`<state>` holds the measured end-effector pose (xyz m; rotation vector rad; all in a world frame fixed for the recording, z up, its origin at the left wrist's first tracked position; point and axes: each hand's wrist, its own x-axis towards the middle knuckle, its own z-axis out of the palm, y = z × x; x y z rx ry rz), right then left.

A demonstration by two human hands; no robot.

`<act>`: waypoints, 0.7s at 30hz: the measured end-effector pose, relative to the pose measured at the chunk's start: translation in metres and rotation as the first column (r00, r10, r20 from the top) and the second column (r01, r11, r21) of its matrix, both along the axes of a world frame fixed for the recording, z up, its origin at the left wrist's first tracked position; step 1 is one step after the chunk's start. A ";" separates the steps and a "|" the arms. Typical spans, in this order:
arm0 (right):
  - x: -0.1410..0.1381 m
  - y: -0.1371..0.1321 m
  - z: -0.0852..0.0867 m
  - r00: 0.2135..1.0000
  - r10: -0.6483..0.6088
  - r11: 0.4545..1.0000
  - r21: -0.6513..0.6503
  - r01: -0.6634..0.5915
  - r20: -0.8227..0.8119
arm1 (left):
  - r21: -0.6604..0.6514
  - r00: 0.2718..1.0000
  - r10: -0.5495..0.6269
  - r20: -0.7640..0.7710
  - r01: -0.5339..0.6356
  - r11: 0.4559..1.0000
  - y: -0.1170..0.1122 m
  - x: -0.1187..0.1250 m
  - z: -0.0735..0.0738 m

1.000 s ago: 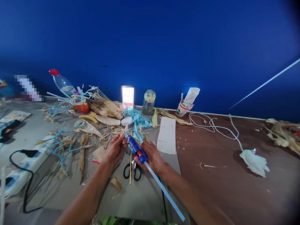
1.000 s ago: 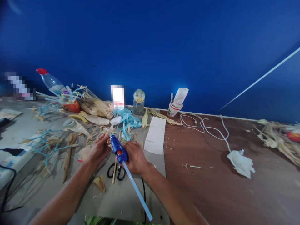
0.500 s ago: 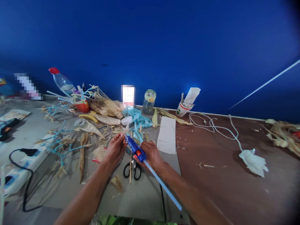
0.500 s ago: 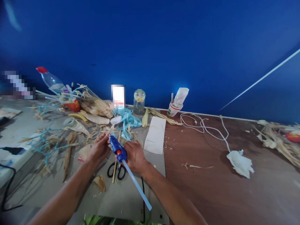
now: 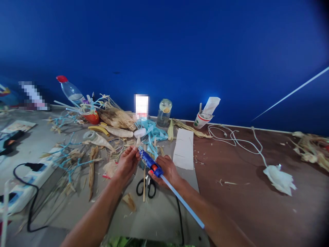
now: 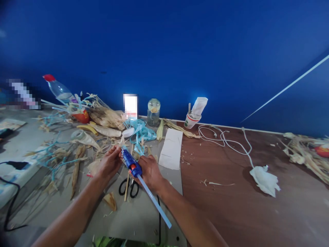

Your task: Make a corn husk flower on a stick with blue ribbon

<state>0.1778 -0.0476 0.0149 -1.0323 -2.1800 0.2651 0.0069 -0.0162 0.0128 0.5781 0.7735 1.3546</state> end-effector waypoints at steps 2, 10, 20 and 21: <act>0.000 -0.001 0.002 1.000 -0.001 1.000 -0.002 0.001 0.005 | 0.003 1.000 0.010 -0.021 -0.009 1.000 0.000 0.001 0.001; 0.000 -0.001 0.002 1.000 -0.007 1.000 -0.001 0.007 -0.006 | 0.010 0.999 0.027 -0.043 -0.026 1.000 0.001 0.000 -0.002; 0.001 0.000 0.001 1.000 0.002 1.000 -0.006 -0.002 -0.006 | 0.007 0.999 0.033 -0.040 -0.033 0.999 0.001 0.002 0.003; 0.001 0.000 0.001 1.000 -0.004 1.000 -0.009 0.004 -0.002 | 0.010 0.998 0.036 -0.041 -0.036 0.999 0.001 0.002 0.003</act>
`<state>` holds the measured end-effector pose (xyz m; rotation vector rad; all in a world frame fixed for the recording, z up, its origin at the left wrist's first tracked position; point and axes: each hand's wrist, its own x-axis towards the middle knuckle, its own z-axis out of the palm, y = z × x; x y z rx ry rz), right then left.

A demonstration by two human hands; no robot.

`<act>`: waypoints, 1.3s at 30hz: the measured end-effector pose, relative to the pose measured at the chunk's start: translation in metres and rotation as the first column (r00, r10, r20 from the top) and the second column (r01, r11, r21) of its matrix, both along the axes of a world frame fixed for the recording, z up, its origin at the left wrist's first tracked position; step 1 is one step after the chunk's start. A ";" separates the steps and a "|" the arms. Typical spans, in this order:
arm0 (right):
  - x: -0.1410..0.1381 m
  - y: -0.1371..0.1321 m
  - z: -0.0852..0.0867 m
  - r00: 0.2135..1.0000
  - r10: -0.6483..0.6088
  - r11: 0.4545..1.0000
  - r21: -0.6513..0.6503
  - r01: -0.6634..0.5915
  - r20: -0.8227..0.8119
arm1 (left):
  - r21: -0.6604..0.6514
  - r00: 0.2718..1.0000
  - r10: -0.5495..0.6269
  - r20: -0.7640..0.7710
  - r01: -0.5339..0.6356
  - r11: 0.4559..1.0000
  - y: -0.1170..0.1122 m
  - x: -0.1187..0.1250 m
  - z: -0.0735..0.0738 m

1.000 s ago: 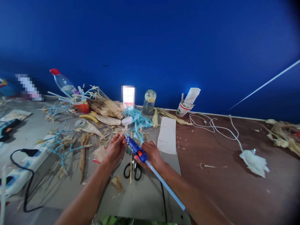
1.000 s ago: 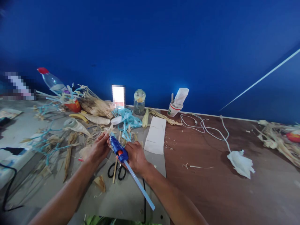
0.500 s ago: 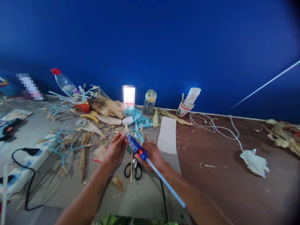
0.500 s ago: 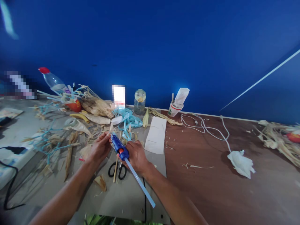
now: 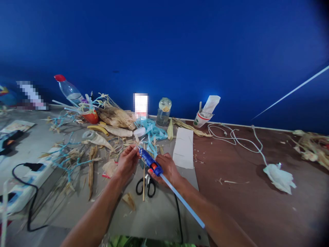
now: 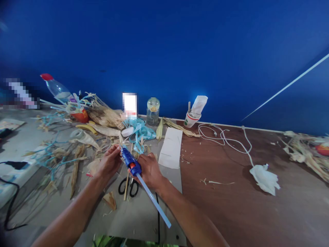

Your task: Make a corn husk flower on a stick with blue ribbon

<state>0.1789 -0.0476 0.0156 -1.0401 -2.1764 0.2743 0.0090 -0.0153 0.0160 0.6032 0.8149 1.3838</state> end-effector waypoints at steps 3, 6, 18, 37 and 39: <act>0.001 -0.001 0.001 1.000 -0.010 1.000 -0.001 0.010 -0.004 | -0.009 1.000 0.018 -0.007 -0.018 1.000 0.000 0.000 0.000; 0.001 -0.001 0.002 1.000 -0.002 1.000 -0.017 0.002 -0.008 | -0.024 0.999 0.036 -0.005 -0.036 0.999 0.000 0.000 0.000; -0.002 -0.002 -0.005 0.999 -0.025 1.000 0.001 0.025 0.023 | -0.054 0.999 0.020 0.034 -0.018 0.998 -0.001 0.000 0.004; -0.001 -0.004 -0.002 0.998 -0.051 0.998 -0.022 0.052 0.025 | -0.024 0.999 -0.029 0.029 0.030 0.999 0.000 -0.001 0.000; -0.001 -0.004 0.000 0.998 -0.061 0.998 -0.021 0.061 0.025 | -0.021 0.999 -0.034 0.036 0.034 0.999 0.000 -0.001 0.001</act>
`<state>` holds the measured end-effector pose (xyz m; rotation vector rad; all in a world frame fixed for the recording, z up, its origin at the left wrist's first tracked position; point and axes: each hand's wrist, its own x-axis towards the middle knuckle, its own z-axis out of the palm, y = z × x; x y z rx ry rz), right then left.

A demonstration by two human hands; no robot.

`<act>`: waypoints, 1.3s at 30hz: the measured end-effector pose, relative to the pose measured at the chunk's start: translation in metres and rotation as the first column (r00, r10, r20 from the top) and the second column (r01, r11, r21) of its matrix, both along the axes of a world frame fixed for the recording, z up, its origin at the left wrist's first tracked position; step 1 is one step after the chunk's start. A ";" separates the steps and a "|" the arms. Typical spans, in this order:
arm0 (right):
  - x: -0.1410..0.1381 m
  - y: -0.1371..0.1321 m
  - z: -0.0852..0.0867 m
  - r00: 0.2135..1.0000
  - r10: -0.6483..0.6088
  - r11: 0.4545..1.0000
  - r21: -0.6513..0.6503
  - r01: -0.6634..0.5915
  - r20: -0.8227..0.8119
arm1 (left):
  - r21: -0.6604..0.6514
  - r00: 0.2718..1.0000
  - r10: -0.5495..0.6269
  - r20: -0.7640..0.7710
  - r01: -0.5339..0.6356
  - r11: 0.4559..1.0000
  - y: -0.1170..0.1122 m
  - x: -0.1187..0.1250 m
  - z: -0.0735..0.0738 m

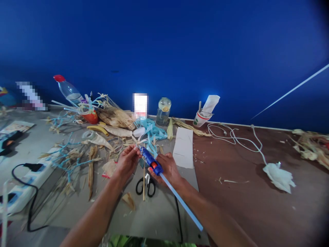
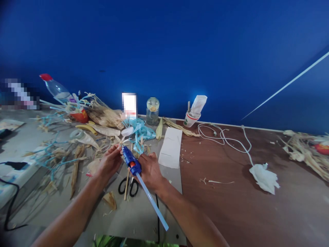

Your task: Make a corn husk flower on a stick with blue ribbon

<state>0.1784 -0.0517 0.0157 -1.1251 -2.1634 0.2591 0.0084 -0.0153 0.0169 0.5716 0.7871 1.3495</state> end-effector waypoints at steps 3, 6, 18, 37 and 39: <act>0.000 -0.001 0.001 1.000 0.006 1.000 0.008 -0.006 0.011 | -0.012 1.000 0.008 -0.002 -0.008 1.000 0.000 0.000 0.001; 0.000 -0.001 0.000 1.000 0.008 1.000 0.011 -0.008 0.008 | -0.006 1.000 0.003 -0.012 -0.003 1.000 0.000 0.000 0.000; 0.000 -0.001 -0.001 1.000 0.005 1.000 -0.014 -0.005 0.006 | -0.009 0.999 -0.038 0.032 0.038 0.999 -0.001 -0.003 -0.002; 0.002 -0.001 0.001 1.000 0.019 1.000 -0.022 -0.019 -0.011 | -0.007 0.997 -0.069 0.035 0.069 0.998 0.000 -0.004 -0.005; 0.001 -0.001 0.001 1.000 0.027 0.999 -0.024 -0.027 -0.008 | -0.006 0.998 -0.063 0.032 0.063 0.998 0.000 -0.004 -0.007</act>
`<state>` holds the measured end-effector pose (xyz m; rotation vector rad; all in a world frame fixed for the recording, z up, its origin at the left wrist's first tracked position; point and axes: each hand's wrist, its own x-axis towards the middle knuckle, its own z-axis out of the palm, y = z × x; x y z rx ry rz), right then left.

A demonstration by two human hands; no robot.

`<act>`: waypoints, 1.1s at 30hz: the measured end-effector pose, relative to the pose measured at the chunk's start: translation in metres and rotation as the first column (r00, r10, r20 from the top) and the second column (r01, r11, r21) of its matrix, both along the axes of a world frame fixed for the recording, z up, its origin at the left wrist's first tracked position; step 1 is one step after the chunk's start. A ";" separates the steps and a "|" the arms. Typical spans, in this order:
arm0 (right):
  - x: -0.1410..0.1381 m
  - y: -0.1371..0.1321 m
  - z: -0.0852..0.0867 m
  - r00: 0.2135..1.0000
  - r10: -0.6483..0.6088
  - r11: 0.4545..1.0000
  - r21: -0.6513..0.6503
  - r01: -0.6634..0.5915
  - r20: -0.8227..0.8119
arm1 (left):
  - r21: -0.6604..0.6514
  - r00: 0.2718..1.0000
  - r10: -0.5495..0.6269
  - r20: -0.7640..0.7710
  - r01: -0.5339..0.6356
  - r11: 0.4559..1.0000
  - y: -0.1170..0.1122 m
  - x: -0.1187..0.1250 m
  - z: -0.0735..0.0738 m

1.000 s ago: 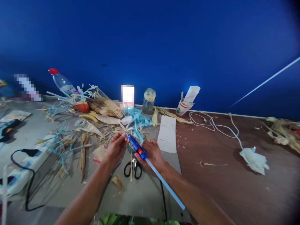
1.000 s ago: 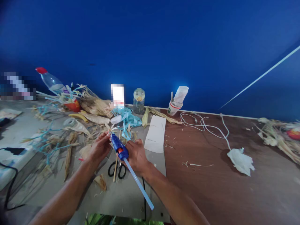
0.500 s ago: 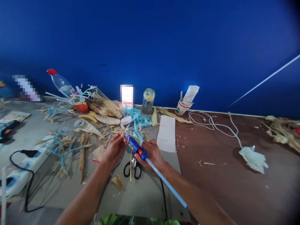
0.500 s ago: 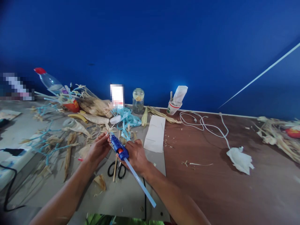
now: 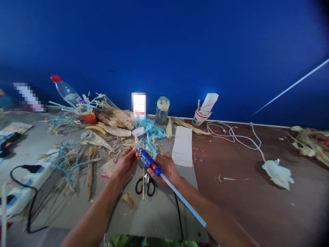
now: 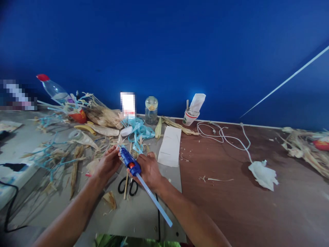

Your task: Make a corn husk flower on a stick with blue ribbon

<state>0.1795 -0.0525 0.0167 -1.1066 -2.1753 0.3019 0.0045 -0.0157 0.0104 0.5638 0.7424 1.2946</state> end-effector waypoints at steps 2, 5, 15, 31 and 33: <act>-0.001 0.000 0.000 1.000 0.005 1.000 0.002 -0.005 -0.002 | -0.009 1.000 0.008 0.000 -0.008 1.000 0.000 0.000 0.000; -0.001 0.000 0.001 1.000 0.009 1.000 0.008 -0.009 -0.009 | -0.015 1.000 0.011 0.002 -0.011 1.000 0.000 0.001 0.001; 0.001 0.001 0.003 0.999 -0.002 1.000 0.017 0.002 -0.035 | 0.010 1.000 0.000 0.006 -0.001 1.000 0.000 0.000 0.002; 0.039 -0.008 0.030 0.998 -0.040 0.980 -0.192 0.049 0.054 | -0.015 0.998 0.010 0.067 -0.009 1.000 0.001 -0.002 0.005; 0.052 -0.009 0.024 0.973 -0.143 0.972 -0.159 0.172 0.183 | -0.013 0.997 0.007 0.076 -0.006 1.000 0.001 -0.003 0.003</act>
